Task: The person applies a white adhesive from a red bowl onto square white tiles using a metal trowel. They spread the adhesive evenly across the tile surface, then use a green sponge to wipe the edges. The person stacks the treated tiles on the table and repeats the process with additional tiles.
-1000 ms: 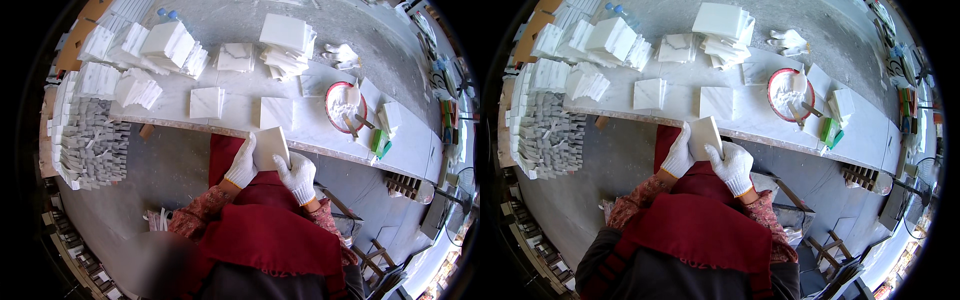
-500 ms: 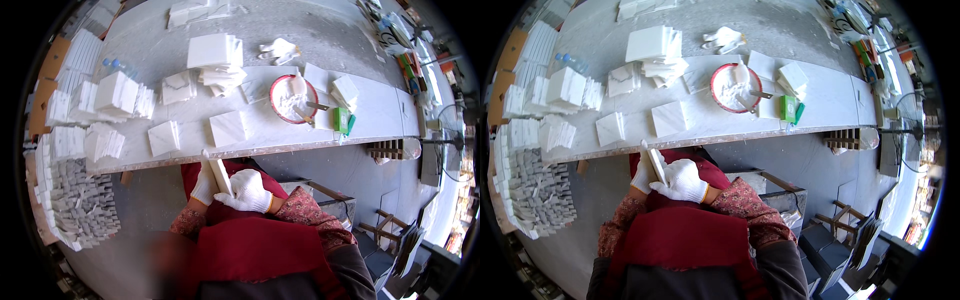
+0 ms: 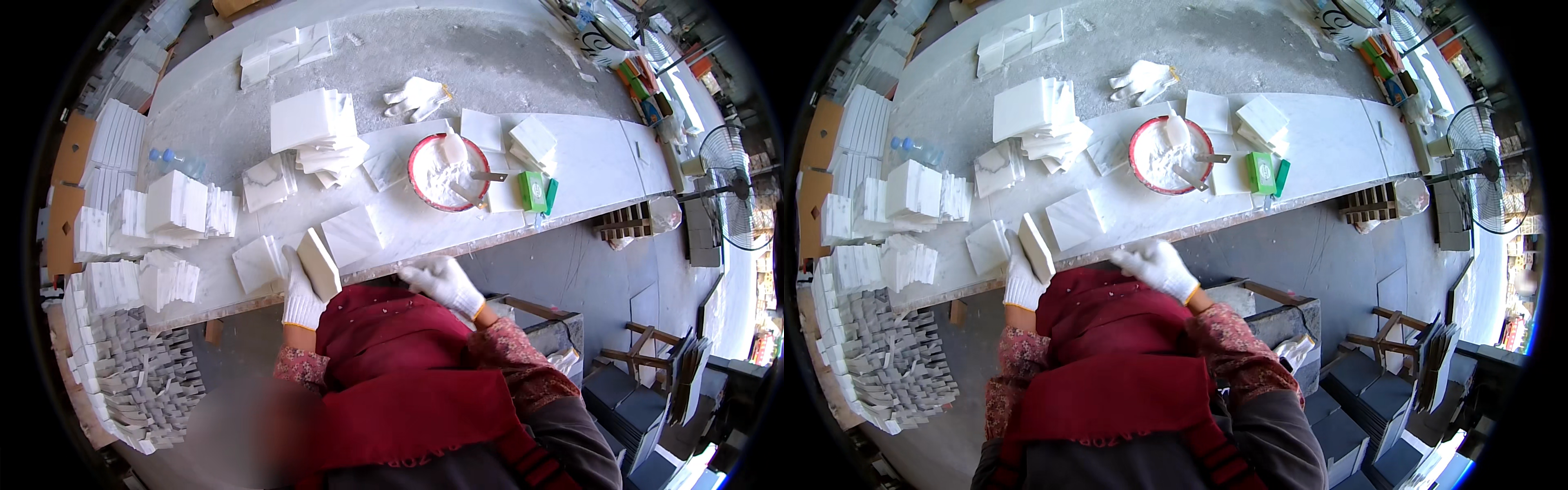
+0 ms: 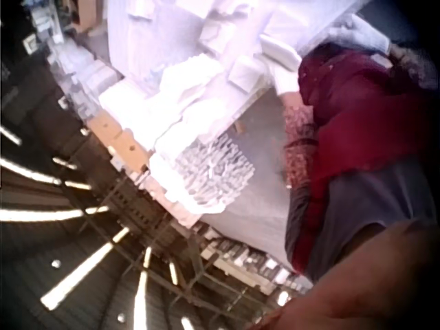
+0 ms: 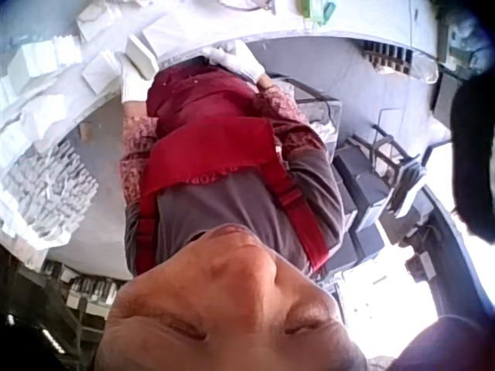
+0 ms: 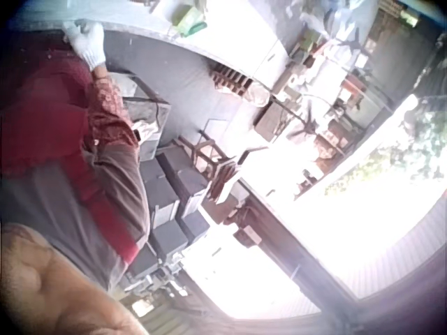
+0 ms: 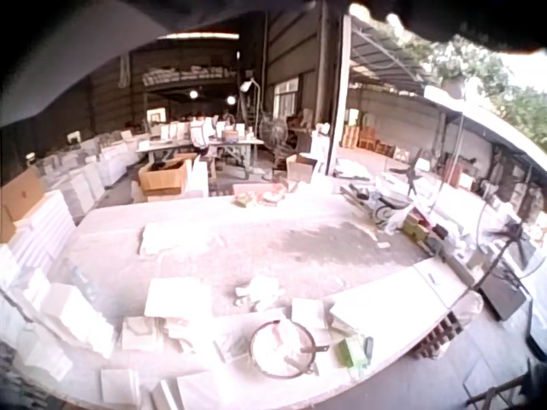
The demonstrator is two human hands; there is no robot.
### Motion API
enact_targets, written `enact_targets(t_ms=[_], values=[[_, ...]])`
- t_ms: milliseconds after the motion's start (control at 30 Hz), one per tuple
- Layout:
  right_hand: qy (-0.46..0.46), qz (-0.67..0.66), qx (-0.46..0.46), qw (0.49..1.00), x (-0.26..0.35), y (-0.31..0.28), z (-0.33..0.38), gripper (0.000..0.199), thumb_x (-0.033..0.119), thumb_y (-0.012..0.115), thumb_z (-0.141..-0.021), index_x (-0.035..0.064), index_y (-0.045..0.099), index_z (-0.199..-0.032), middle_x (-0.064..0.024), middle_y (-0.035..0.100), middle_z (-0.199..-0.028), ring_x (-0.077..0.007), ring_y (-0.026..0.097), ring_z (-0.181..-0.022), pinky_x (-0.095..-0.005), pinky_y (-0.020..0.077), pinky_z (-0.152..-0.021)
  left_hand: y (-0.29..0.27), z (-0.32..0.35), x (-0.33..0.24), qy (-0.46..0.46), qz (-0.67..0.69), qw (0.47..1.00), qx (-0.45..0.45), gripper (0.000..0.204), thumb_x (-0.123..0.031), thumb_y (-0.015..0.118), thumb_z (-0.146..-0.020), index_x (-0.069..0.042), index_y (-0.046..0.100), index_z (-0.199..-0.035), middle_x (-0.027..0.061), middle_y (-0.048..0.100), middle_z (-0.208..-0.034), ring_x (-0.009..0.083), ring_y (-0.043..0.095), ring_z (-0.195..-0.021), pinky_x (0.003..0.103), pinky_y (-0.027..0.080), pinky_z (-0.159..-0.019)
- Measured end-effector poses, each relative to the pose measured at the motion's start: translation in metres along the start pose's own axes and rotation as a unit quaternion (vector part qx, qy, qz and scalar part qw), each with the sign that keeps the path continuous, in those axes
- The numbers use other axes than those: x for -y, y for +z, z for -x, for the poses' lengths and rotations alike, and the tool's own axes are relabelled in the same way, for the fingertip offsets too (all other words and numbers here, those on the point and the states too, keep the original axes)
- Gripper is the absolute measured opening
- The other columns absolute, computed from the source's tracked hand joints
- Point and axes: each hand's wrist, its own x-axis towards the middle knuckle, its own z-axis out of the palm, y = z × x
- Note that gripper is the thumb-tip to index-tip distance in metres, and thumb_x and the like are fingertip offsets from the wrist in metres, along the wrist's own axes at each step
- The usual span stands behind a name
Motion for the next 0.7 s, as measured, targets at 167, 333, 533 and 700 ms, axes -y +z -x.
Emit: enact_targets(t_ms=[167, 333, 533, 700], values=[[0.197, 0.473, -0.164, 0.843, -0.145, -0.18, 0.012, 0.05, 0.057, 0.063, -0.078, 0.011, 0.076, -0.095, -0.0143, 0.072, -0.096, -0.0343, 0.068, -0.095, -0.0428, 0.0519, -0.085, -0.009, -0.014, 0.013, 0.001, 0.0, 1.0, 0.0, 0.065, -0.069, 0.045, -0.093, -0.01, 0.057, -0.118, 0.005, 0.066, -0.096, 0.0195, 0.067, -0.081, 0.033, 0.059, -0.065], [0.387, 0.465, -0.5, 0.62, -0.179, -0.251, 0.065, 0.095, 0.056, 0.071, -0.078, 0.0122, 0.03, -0.151, -0.0211, 0.064, -0.119, -0.0337, 0.066, -0.102, -0.0448, 0.0521, -0.087, 0.005, -0.017, 0.059, -0.002, -0.015, 0.994, 0.111, 0.065, -0.059, 0.043, -0.099, -0.004, 0.052, -0.131, 0.0111, 0.064, -0.121, 0.0229, 0.064, -0.107, 0.037, 0.055, -0.091], [-0.059, -0.212, -0.045, 0.974, -0.107, -0.1, 0.044, 0.073, 0.047, 0.06, -0.095, 0.0024, 0.037, -0.147, -0.0103, 0.059, -0.125, -0.0203, 0.057, -0.114, -0.0384, 0.0469, -0.097, 0.05, -0.003, 0.148, 0.052, -0.067, 0.987, 0.136, 0.041, -0.037, 0.056, -0.1, -0.002, 0.058, -0.122, 0.0066, 0.064, -0.11, 0.0161, 0.062, -0.096, 0.031, 0.052, -0.087], [-0.077, -0.398, -0.134, 0.904, -0.049, -0.039, 0.028, 0.047, 0.028, 0.052, -0.101, -0.0007, 0.045, -0.138, -0.0088, 0.055, -0.13, -0.019, 0.053, -0.121, -0.0356, 0.0408, -0.104, 0.069, 0.034, 0.131, 0.087, -0.338, 0.894, 0.282, 0.041, -0.038, 0.067, -0.093, -0.001, 0.065, -0.111, 0.0007, 0.065, -0.092, 0.0125, 0.058, -0.083, 0.028, 0.048, -0.076]])
